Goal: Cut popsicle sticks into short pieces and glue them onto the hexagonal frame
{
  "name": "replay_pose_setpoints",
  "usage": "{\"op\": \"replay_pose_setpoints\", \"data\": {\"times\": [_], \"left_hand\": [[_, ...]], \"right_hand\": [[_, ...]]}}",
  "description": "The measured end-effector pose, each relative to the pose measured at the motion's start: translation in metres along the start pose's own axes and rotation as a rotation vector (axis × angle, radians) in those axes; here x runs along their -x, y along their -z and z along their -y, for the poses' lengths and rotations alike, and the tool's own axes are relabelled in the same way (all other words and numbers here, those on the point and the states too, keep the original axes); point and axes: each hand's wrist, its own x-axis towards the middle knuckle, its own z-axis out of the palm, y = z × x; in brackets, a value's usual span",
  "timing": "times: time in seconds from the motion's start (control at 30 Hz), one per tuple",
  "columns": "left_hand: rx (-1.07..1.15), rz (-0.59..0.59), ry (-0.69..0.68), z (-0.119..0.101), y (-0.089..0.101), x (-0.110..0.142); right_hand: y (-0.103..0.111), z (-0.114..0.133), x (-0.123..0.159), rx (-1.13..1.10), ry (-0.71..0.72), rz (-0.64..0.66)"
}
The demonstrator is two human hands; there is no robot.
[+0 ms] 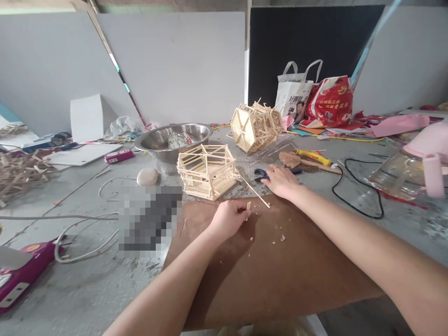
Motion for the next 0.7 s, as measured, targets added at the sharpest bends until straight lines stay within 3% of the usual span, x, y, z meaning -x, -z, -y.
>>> {"op": "replay_pose_setpoints", "data": {"times": [0.1, 0.3, 0.7], "left_hand": [[-0.126, -0.002, -0.054, -0.002, -0.001, 0.001], [-0.169, 0.015, -0.091, -0.003, -0.002, 0.002], [-0.157, 0.017, -0.057, -0.006, -0.001, 0.002]], "right_hand": [[0.002, 0.02, -0.013, -0.105, 0.126, -0.023], [-0.009, 0.05, -0.036, -0.183, 0.087, 0.013], [-0.008, 0.055, -0.034, -0.199, 0.153, 0.042]]}}
